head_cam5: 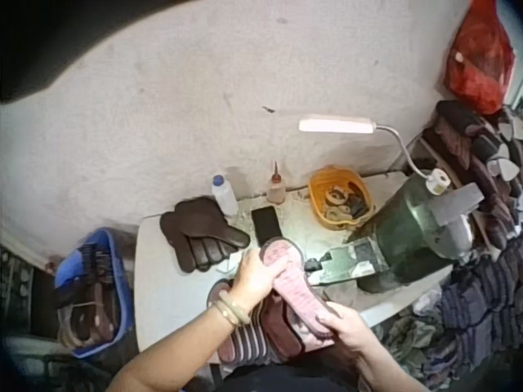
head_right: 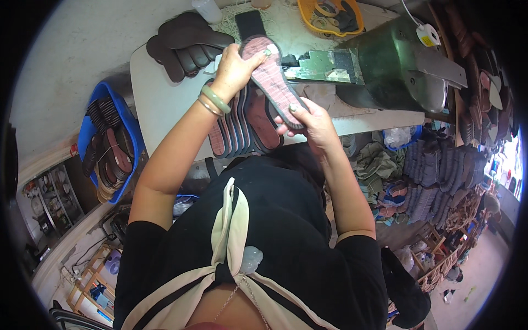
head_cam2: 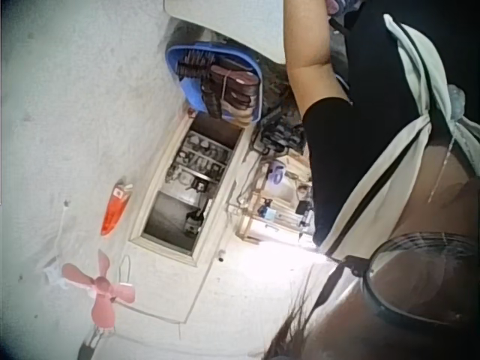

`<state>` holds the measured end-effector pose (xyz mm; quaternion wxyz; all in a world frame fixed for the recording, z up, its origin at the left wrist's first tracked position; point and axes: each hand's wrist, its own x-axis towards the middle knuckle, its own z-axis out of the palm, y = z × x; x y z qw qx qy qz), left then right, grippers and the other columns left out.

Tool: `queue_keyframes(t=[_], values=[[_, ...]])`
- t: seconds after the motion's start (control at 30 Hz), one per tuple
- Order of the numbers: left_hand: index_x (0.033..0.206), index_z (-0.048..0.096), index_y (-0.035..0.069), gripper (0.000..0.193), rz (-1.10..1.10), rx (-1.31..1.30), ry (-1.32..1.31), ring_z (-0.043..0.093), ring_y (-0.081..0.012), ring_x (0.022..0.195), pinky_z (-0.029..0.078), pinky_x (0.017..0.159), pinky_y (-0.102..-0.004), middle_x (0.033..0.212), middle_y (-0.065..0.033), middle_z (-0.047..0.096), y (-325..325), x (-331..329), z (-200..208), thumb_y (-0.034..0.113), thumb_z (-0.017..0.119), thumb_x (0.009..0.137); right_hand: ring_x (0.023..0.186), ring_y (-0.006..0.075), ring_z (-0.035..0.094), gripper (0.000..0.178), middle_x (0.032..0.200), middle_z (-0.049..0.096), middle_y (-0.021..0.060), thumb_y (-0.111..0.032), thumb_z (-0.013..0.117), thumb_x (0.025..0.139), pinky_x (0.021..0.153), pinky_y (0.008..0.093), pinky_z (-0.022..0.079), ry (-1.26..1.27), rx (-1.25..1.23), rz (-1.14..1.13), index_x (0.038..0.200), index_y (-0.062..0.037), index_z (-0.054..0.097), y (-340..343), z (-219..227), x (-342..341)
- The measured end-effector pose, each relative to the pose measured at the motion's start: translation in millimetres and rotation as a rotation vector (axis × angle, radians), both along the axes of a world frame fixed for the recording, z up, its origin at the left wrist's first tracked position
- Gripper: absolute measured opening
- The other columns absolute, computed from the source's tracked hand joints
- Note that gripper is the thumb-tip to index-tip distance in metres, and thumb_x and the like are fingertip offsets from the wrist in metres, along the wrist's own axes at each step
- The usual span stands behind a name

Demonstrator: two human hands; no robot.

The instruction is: The person assembles slipper soles by hand. They pick up a sole from a blue bin, place it on a workbench, and use a handheld tool to press the edges of the sole. The person repeats this process for multiple soles, stacking the finished items on the table.

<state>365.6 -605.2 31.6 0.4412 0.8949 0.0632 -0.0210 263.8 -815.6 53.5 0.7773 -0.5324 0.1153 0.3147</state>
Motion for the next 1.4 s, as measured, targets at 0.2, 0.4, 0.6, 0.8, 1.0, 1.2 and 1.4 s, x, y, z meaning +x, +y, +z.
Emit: queue_keyframes(t=[0.2,0.4,0.6,0.8,1.0,1.2,1.4], values=[[0.1,0.06,-0.007,0.042,0.132,-0.599,-0.064,0.061,-0.0231,0.093,0.047,0.084,-0.0329,0.1,-0.0154,0.065,47,-14,-55,0.027,0.075,0.08,0.101,0.0296,0.066,0.041,0.119,0.057,0.0188,-0.014,0.054,0.094,0.065,0.0296,0.061,0.032,0.177,-0.021,0.128,0.0024,0.039,59,7,-2],[0.117,0.051,-0.007,0.062,0.552,0.012,0.072,0.054,-0.0293,0.098,0.045,0.085,-0.0388,0.11,-0.0201,0.055,131,-126,-139,0.045,0.067,0.086,0.11,0.0297,0.06,0.049,0.121,0.058,0.0213,-0.016,0.057,0.091,0.085,0.0356,0.049,-0.73,-0.5,0.027,0.133,0.0014,0.039,192,-59,58],[0.125,0.045,-0.008,0.072,0.587,-0.224,0.249,0.057,-0.026,0.089,0.047,0.08,-0.0366,0.1,-0.0177,0.057,123,-155,-134,0.041,0.073,0.081,0.108,0.0363,0.054,0.047,0.114,0.056,0.0234,-0.019,0.064,0.086,0.094,0.0416,0.043,-1.182,-0.771,0.067,0.125,0.0014,0.048,210,-74,60],[0.103,0.059,0.003,0.033,0.41,-0.756,0.49,0.047,-0.0033,0.06,0.038,0.053,-0.0185,0.077,0.0017,0.056,123,-154,-114,0.028,0.071,0.085,0.097,0.0235,0.06,0.046,0.109,0.06,0.0157,-0.01,0.07,0.082,0.085,0.0333,0.049,-0.494,-0.742,0.24,0.123,0.002,0.052,138,-106,-9],[0.092,0.06,0.01,0.009,0.286,-1.043,0.577,0.055,-0.0066,0.075,0.045,0.07,-0.022,0.083,0.0031,0.058,107,-156,-90,0.018,0.062,0.091,0.093,0.0182,0.061,0.051,0.109,0.062,0.013,-0.007,0.069,0.081,0.085,0.0297,0.049,-0.353,-0.308,0.035,0.127,0.0045,0.049,124,-142,-21],[0.096,0.054,0.01,0.009,0.234,-1.141,0.537,0.06,-0.0118,0.09,0.048,0.081,-0.0261,0.091,-0.0003,0.06,92,-164,-86,0.017,0.058,0.094,0.088,0.0127,0.062,0.04,0.096,0.069,0.0158,-0.012,0.069,0.083,0.081,0.0282,0.049,-0.314,-0.454,0.311,0.118,0.0047,0.059,119,-107,-15],[0.106,0.054,0.005,0.02,0.456,-1.0,0.411,0.06,-0.0118,0.091,0.05,0.08,-0.0278,0.097,-0.0034,0.06,95,-166,-77,0.021,0.058,0.095,0.091,0.0109,0.062,0.036,0.098,0.069,0.009,-0.012,0.069,0.085,0.082,0.0266,0.049,-0.169,-0.241,0.192,0.116,0.0028,0.062,117,-110,-14]])
